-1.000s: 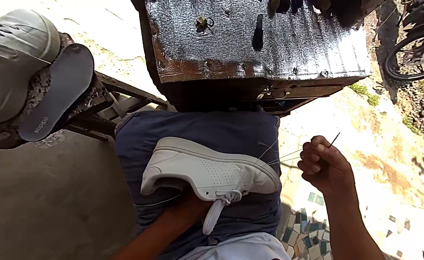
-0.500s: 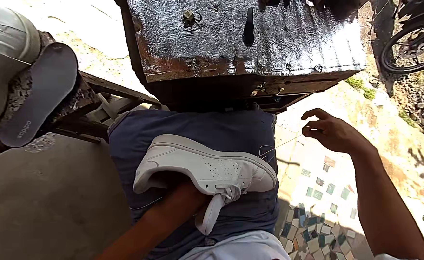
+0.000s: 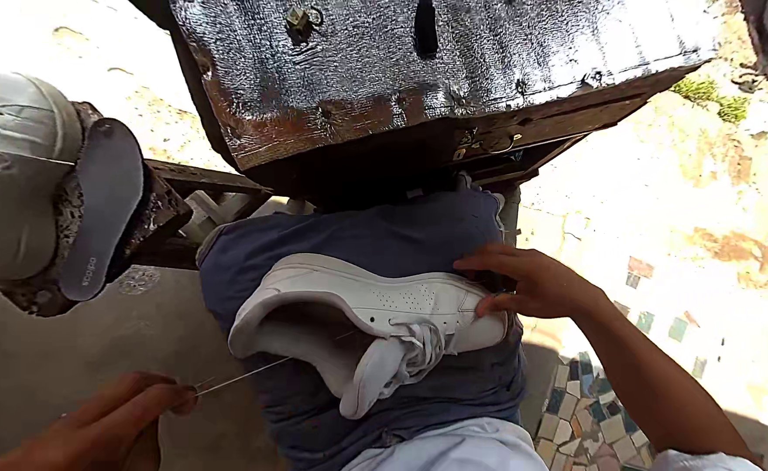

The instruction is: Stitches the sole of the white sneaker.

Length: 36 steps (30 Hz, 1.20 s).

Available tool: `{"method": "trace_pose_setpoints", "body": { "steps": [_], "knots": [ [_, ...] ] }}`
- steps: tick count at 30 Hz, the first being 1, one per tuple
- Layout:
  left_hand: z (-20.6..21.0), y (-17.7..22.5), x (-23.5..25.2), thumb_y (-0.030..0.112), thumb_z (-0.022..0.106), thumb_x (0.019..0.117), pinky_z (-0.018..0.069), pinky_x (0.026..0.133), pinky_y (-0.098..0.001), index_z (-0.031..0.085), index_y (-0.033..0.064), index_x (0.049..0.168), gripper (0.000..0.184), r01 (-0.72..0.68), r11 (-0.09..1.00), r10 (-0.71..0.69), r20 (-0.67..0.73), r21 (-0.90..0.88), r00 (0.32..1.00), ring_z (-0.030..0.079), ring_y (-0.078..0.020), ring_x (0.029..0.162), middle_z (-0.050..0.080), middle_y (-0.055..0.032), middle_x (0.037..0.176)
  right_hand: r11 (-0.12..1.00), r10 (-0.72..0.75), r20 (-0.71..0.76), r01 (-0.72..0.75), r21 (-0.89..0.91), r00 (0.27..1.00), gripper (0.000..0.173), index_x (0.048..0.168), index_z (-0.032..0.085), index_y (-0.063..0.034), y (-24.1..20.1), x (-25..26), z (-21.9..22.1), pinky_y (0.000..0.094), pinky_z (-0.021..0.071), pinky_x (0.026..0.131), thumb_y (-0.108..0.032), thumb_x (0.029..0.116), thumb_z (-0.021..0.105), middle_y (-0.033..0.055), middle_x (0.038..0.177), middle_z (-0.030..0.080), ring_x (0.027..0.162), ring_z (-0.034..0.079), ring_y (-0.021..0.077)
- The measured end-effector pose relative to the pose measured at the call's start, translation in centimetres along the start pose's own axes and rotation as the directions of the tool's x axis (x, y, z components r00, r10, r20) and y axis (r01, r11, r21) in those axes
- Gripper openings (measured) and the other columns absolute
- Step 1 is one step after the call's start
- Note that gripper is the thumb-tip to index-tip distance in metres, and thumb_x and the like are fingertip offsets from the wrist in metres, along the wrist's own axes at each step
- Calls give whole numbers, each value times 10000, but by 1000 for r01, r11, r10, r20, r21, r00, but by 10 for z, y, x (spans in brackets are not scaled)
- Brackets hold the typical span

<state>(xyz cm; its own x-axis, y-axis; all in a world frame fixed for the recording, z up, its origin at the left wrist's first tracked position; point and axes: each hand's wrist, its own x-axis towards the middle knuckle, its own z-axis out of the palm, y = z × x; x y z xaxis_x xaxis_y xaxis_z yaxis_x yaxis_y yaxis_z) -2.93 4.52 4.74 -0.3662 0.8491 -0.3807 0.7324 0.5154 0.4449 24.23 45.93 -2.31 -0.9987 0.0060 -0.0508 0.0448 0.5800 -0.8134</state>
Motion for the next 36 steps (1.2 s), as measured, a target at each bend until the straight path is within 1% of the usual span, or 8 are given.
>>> {"method": "trace_pose_setpoints", "body": {
  "steps": [4,6,9,12,15,24,33,36],
  "knots": [
    [2,3,10,-24,502,965,536,941,-380,625,-14,776,226,-250,850,274,-16,-464,962,643,-241,1112,684,-181,1191,973,226,53,-223,-51,973,450,1252,723,-193,-9,-5,-11,266,491,616,-499,922,714,-69,748,619,654,547,28],
    [5,20,21,87,526,1039,423,1176,-421,711,128,901,235,-307,479,374,-126,-822,919,541,-228,1383,648,-62,1404,949,308,65,-311,57,949,220,1094,770,-196,-11,-13,-23,223,528,650,-363,973,692,-76,813,667,699,600,0],
    [10,27,46,165,600,1004,376,1206,-541,766,126,945,181,-296,-42,339,-292,-954,894,682,-298,1192,776,-90,1078,681,257,-17,-168,713,966,241,845,734,-106,0,-20,-23,135,455,501,-251,1010,634,-16,1092,702,595,535,-28],
    [-2,46,76,182,547,1041,609,927,-383,732,116,1025,197,-360,327,362,-236,-874,902,734,-185,964,752,-48,1008,316,224,-19,-54,947,974,258,883,716,-115,-6,-14,-12,165,483,477,-315,1023,634,73,1027,768,537,595,4],
    [-4,77,78,136,442,1056,526,890,-434,640,168,1367,370,-427,904,422,-190,17,886,682,-249,1131,673,-77,1353,756,377,-117,-233,611,919,104,906,715,-87,-25,-7,-9,161,452,504,-169,967,696,-23,727,672,547,542,6],
    [-7,83,62,68,490,1019,455,685,-488,648,25,1092,179,-478,776,492,79,411,867,611,-362,749,619,-166,833,852,395,-96,-404,-332,913,498,957,717,-140,-50,9,-2,355,466,547,-631,886,673,-5,817,603,658,591,137],
    [-8,45,30,82,503,1033,476,724,-514,666,12,1106,192,-423,886,403,134,192,905,625,-389,770,640,-204,829,900,363,-22,-356,-252,932,403,947,696,-148,-40,6,4,310,460,559,-549,937,666,-27,821,598,660,570,97],
    [0,78,55,125,485,1064,530,875,-464,650,37,1242,258,-465,885,465,7,11,885,682,-344,990,704,-205,1092,932,325,-83,-304,195,942,329,1129,644,-86,-27,-4,-4,202,520,643,-331,927,735,-23,982,625,757,583,29]
  ]
}}
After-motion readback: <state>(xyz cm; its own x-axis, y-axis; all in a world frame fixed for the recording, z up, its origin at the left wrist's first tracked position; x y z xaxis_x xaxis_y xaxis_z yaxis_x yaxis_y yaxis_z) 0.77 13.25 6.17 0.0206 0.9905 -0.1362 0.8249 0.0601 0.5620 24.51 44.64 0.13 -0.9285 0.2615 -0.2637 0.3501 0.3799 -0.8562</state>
